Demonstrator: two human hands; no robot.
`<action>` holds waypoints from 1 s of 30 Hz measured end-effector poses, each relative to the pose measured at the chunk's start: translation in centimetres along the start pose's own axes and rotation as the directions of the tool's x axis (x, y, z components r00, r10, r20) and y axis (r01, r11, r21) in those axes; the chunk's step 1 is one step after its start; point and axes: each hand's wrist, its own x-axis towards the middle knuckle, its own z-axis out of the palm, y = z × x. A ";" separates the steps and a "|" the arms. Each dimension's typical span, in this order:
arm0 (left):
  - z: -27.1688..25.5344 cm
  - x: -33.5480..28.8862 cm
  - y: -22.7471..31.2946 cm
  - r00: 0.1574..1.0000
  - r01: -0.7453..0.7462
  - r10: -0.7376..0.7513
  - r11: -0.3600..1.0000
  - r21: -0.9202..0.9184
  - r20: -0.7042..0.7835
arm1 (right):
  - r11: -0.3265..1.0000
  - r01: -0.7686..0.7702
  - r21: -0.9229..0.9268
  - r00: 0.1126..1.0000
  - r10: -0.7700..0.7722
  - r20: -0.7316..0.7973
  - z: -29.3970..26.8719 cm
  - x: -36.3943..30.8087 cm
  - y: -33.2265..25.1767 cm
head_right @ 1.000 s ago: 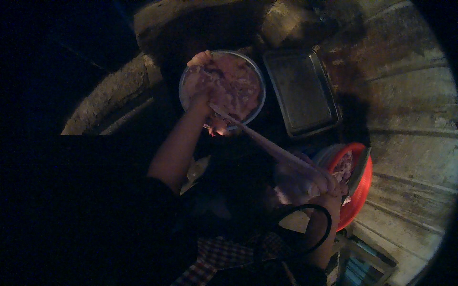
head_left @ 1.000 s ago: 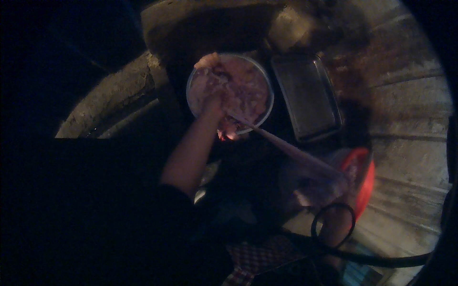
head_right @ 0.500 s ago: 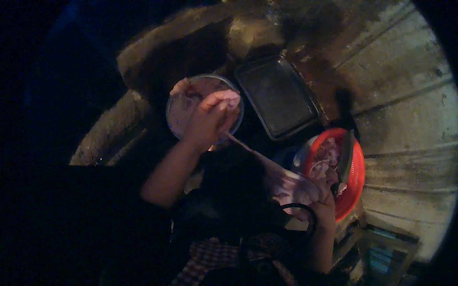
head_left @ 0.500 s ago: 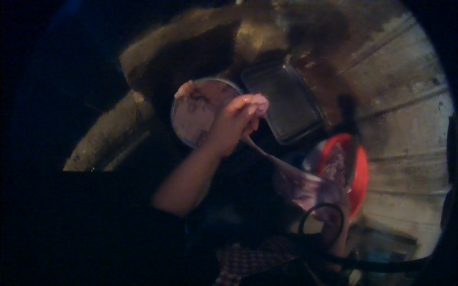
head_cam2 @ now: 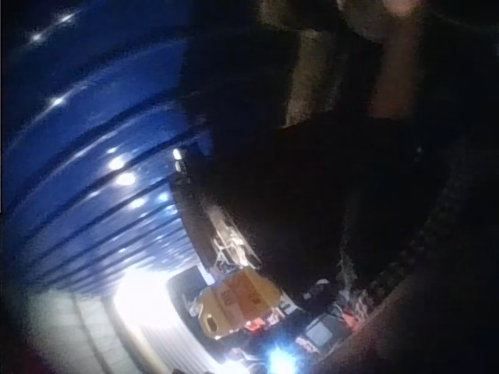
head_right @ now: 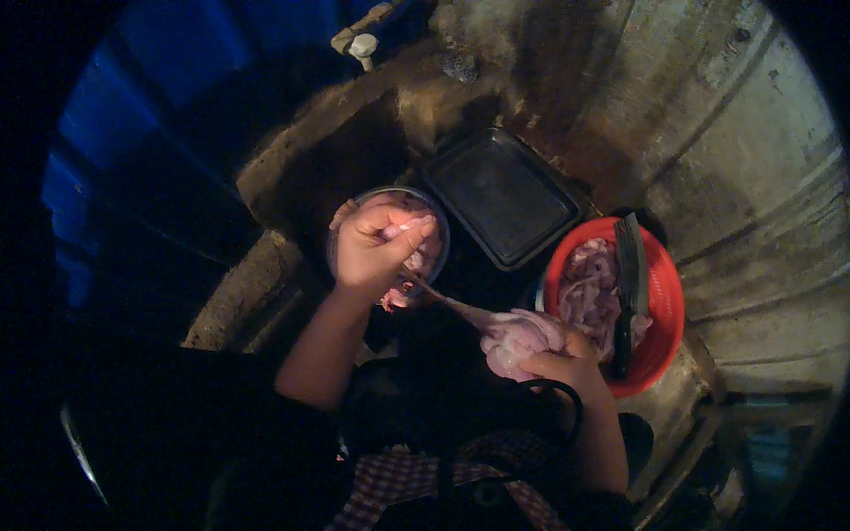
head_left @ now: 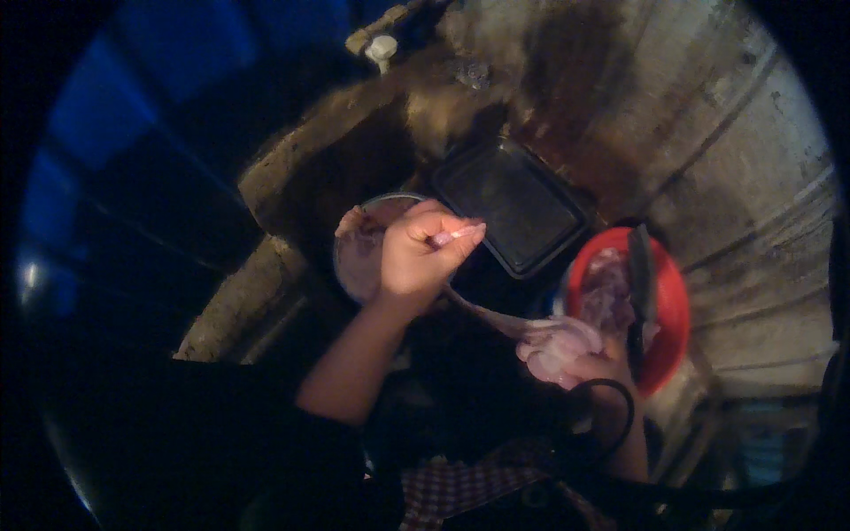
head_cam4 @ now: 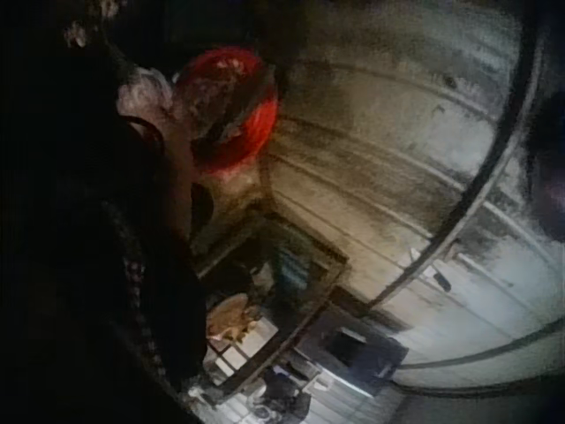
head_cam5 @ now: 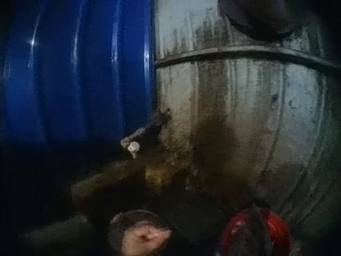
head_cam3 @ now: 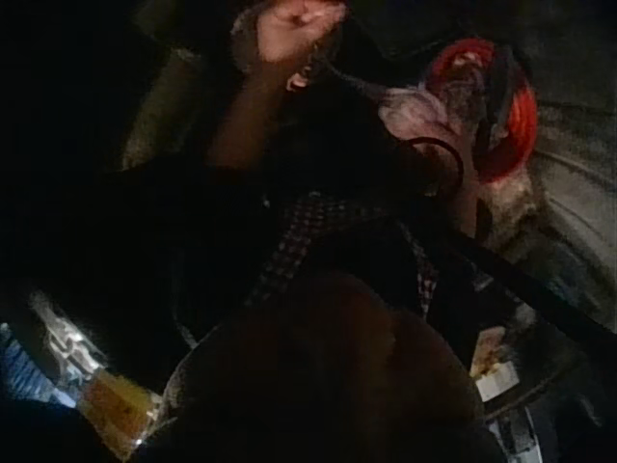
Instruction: The person cuts a large piece of raw meat on a white table using a knife and metal hook, then moves to a lower area to separate meat pieces by hand and place them into a red bowl and a metal tray.
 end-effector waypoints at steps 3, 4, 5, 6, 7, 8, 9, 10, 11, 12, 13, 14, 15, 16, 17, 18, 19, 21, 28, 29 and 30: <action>0.2 -0.3 0.6 0.982 -0.185 0.187 0.959 0.214 0.011 | 0.999 0.039 0.005 0.995 -0.039 -0.095 0.9 0.1 0.0; 0.2 -0.4 0.8 0.969 -0.246 0.245 0.920 0.307 0.041 | 0.999 0.026 0.021 0.991 -0.023 -0.132 1.3 0.0 0.0; 0.2 -0.5 0.9 0.955 -0.291 0.294 0.895 0.339 0.042 | 0.999 0.012 0.036 0.986 -0.006 -0.169 1.4 0.1 0.0; 0.2 -0.6 1.1 0.943 -0.325 0.328 0.867 0.377 0.060 | 1.000 -0.023 -0.006 0.979 0.021 -0.202 1.7 0.1 -0.1; 0.2 -0.7 1.2 0.919 -0.380 0.388 0.837 0.394 0.063 | 0.997 -0.061 -0.046 0.971 0.048 -0.233 1.8 0.1 -0.2; 0.2 -0.8 1.3 0.937 -0.344 0.342 0.855 0.388 0.077 | 0.996 -0.073 -0.057 0.969 0.057 -0.240 2.0 0.2 -0.2; 0.3 -0.9 1.3 0.943 -0.330 0.325 0.872 0.361 0.077 | 0.994 -0.086 -0.068 0.967 0.066 -0.248 2.2 0.3 -0.4; 0.3 -1.0 1.3 0.955 -0.297 0.285 0.892 0.341 0.085 | 0.996 -0.072 -0.049 0.971 0.059 -0.232 2.4 0.4 -0.4; 0.2 -1.0 1.3 0.944 -0.325 0.320 0.873 0.364 0.074 | 0.997 -0.065 -0.033 0.970 0.055 -0.236 2.6 0.5 -0.4; 0.2 -1.1 1.3 0.941 -0.332 0.332 0.856 0.395 0.071 | 0.997 -0.071 -0.033 0.964 0.060 -0.257 2.9 0.6 -0.4; 0.1 -1.1 1.4 0.935 -0.344 0.349 0.837 0.425 0.070 | 0.996 -0.085 -0.036 0.952 0.070 -0.297 3.1 0.7 -0.4; 0.0 -1.2 1.4 0.935 -0.343 0.346 0.836 0.429 0.072 | 0.991 -0.129 -0.034 0.934 0.110 -0.341 3.3 0.7 -0.4; -0.2 -1.3 1.5 0.934 -0.347 0.348 0.834 0.429 0.079 | 0.992 -0.118 -0.045 0.936 0.096 -0.339 3.6 0.7 -0.4; -0.4 -1.4 1.7 0.933 -0.351 0.349 0.832 0.429 0.085 | 0.989 -0.139 -0.050 0.932 0.114 -0.344 3.8 0.6 -0.4; -0.6 -1.5 1.8 0.935 -0.344 0.345 0.826 0.447 0.082 | 0.985 -0.161 -0.057 0.928 0.132 -0.348 3.9 0.6 -0.5; -0.7 -1.5 2.0 0.937 -0.337 0.340 0.818 0.465 0.080 | 0.990 -0.134 -0.042 0.932 0.112 -0.345 4.1 0.6 -0.5; -0.9 -1.6 2.2 0.937 -0.337 0.337 0.809 0.481 0.091 | 0.994 -0.108 -0.027 0.935 0.092 -0.342 4.2 0.6 -0.5; -0.9 -1.7 2.4 0.924 -0.367 0.373 0.799 0.476 0.087 | 0.996 -0.083 -0.019 0.940 0.072 -0.334 4.4 0.7 -0.5; -1.1 -1.7 2.3 0.859 -0.491 0.493 0.720 0.490 0.136 | 0.997 -0.070 0.032 0.966 0.076 -0.245 4.2 1.1 -0.2; -1.1 -1.7 2.3 0.862 -0.484 0.492 0.729 0.485 0.121 | 0.996 -0.085 0.020 0.960 0.087 -0.265 4.1 1.2 -0.1; -1.1 -1.7 2.2 0.857 -0.496 0.494 0.719 0.486 0.144 | 0.998 -0.033 0.059 0.968 0.046 -0.245 4.1 1.4 0.0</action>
